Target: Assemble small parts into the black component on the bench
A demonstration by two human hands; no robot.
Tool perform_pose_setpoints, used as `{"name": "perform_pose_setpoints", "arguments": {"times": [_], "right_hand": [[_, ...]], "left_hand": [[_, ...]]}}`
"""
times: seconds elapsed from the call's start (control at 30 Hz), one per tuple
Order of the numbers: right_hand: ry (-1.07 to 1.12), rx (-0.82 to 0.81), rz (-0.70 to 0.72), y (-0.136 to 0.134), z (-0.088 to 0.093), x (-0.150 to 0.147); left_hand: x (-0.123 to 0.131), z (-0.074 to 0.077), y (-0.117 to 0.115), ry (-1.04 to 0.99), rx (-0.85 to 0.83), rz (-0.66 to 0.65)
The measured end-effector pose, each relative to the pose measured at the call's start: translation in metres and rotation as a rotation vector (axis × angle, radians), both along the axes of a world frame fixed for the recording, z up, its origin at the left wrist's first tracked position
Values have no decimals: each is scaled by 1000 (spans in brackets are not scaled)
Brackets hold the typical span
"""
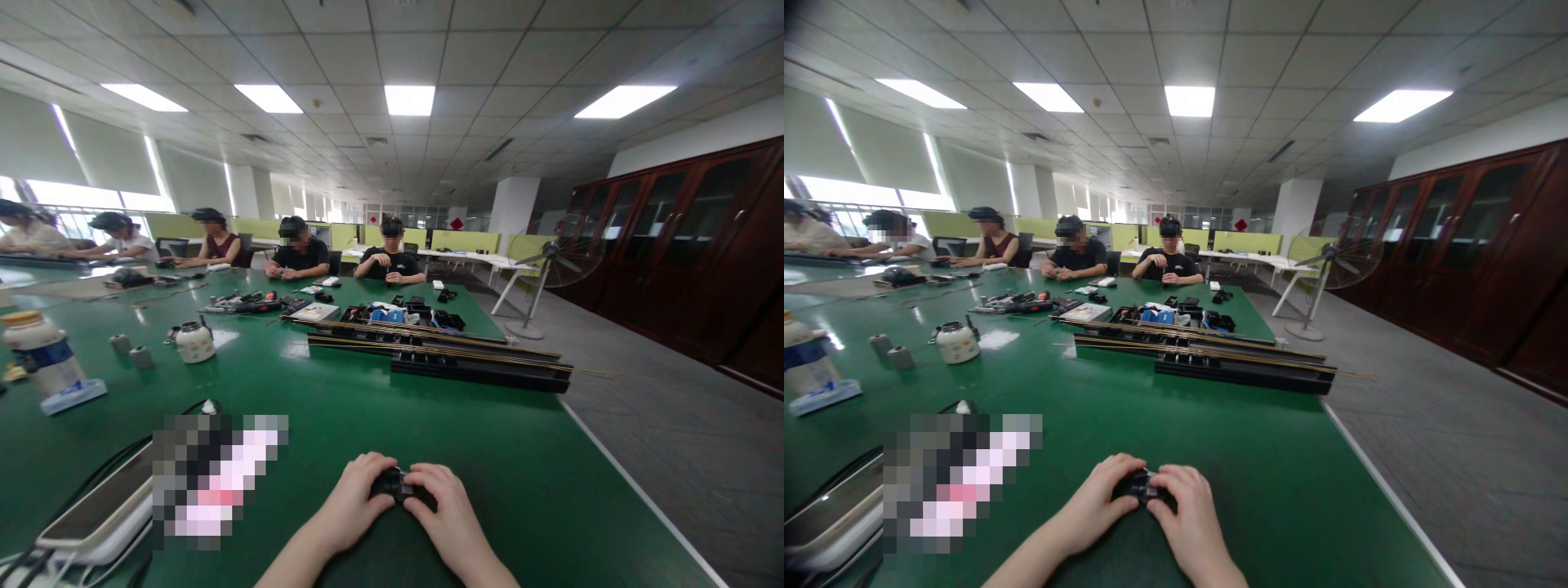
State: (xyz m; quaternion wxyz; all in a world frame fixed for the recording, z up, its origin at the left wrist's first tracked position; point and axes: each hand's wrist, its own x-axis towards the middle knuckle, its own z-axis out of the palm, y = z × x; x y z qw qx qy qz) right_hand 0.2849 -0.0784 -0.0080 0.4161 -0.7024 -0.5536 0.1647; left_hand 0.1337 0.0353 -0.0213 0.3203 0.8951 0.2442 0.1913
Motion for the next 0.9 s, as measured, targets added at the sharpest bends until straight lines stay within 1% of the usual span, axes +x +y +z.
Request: {"name": "perform_pose_setpoints", "arguments": {"times": [0.1,0.23,0.33,0.43,0.53,0.67,0.8,0.9], "right_hand": [[-43,-36,5,0,0,0],[-44,-61,6,-1,2,-1],[-15,-55,-1,-2,2,-1],[72,-27,-31,-3,-2,2],[251,35,-55,-1,-9,8],[625,170,-141,4,-17,22],[937,238,-278,6,-16,34],[1091,258,-305,4,-12,37]], "left_hand": [[0,2,-1,8,-6,8],[1,5,-2,12,-14,15],[1,5,-3,12,-11,13],[0,4,-3,16,-12,12],[0,5,-2,20,-16,13],[-1,7,-4,35,-25,17],[-1,8,-5,14,-34,15],[-1,9,-5,12,-39,16]]}}
